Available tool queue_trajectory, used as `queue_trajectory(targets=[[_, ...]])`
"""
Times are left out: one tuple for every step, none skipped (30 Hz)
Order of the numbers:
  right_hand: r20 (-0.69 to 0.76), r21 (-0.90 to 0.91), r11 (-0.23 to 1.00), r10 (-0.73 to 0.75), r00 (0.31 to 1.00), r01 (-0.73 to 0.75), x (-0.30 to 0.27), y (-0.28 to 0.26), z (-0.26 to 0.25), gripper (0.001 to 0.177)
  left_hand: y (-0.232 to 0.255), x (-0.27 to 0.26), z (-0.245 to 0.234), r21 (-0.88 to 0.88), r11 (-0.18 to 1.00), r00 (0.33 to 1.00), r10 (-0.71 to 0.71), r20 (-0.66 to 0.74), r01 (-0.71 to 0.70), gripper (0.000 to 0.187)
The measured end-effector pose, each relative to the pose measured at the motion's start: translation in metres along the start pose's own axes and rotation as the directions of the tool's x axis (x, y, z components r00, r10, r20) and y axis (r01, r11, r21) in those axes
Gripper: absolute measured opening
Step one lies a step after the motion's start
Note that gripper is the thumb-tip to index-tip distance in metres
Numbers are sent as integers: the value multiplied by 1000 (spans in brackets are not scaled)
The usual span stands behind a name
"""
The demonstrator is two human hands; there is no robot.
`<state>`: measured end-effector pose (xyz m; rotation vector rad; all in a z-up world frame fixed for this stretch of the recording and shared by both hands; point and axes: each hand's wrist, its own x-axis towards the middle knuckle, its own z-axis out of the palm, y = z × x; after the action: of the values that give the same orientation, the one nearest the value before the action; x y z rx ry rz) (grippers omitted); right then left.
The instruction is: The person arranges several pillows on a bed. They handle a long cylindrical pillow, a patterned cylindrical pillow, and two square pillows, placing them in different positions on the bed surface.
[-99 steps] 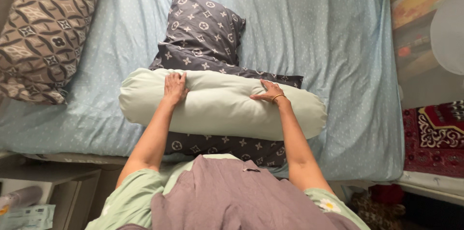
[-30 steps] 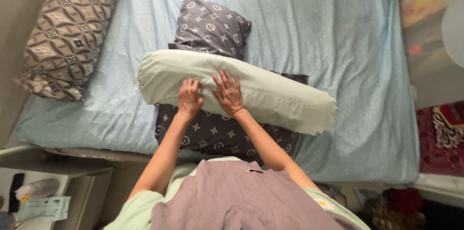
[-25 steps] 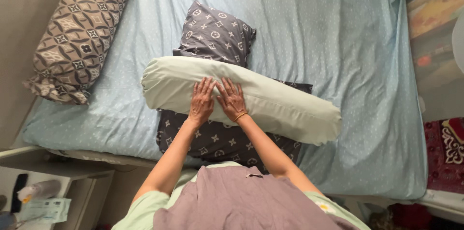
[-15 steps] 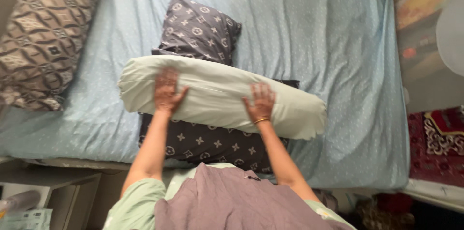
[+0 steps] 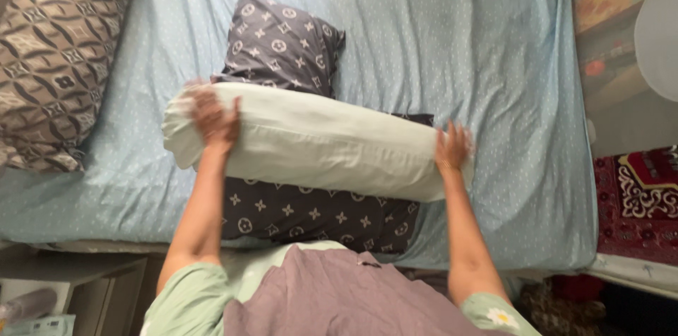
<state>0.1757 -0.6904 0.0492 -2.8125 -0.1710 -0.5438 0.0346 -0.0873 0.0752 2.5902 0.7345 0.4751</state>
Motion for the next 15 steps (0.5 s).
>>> queue_trajectory(targets=[[-90, 177, 981, -66, 994, 81, 17, -22, 16, 49, 17, 0, 15, -34, 989, 989, 143, -43, -144, 86], [-230, 199, 958, -157, 960, 204, 31, -52, 35, 48, 37, 1, 33, -63, 956, 955, 282, -91, -288, 85], [-195, 255, 934, -203, 960, 249, 36, -86, 52, 40, 61, -1, 54, -159, 921, 934, 355, -30, -356, 77], [-153, 405, 869, -242, 958, 284, 42, -128, 72, 39, 85, -1, 75, -114, 911, 916, 400, 21, -396, 70], [-54, 441, 835, -342, 938, 329, 39, -164, 84, 24, 106, -7, 94, -62, 884, 885, 465, 9, -464, 63], [-108, 395, 799, -451, 886, 454, 26, -199, 93, 40, 120, -7, 107, -6, 849, 849, 529, -5, -529, 57], [-20, 418, 784, -497, 868, 459, 16, -230, 100, 44, 125, -8, 115, -9, 856, 853, 517, 67, -518, 50], [73, 443, 770, -542, 837, 460, 5, -249, 102, 49, 125, -14, 120, -12, 865, 855, 498, 143, -502, 44], [130, 424, 801, -515, 847, 422, -3, -251, 102, 49, 121, -19, 124, -13, 874, 851, 477, 219, -486, 40], [184, 403, 830, -486, 854, 386, -8, -252, 101, 50, 110, -21, 121, 19, 883, 865, 454, 213, -468, 42], [237, 380, 856, -455, 858, 349, -12, -252, 102, 52, 92, -20, 114, 51, 892, 878, 431, 206, -450, 44], [308, 355, 890, -399, 864, 285, -12, -239, 101, 54, 75, -20, 107, 80, 898, 890, 411, 201, -433, 46], [375, 324, 920, -340, 862, 222, -9, -215, 96, 57, 56, -17, 98, 97, 911, 911, 386, 147, -401, 44], [379, 284, 944, -274, 884, 171, -9, -190, 92, 58, 35, -17, 89, 108, 923, 928, 361, 95, -370, 43], [379, 242, 963, -207, 902, 119, -9, -163, 87, 59, 16, -16, 79, 134, 923, 932, 358, 54, -362, 44]])
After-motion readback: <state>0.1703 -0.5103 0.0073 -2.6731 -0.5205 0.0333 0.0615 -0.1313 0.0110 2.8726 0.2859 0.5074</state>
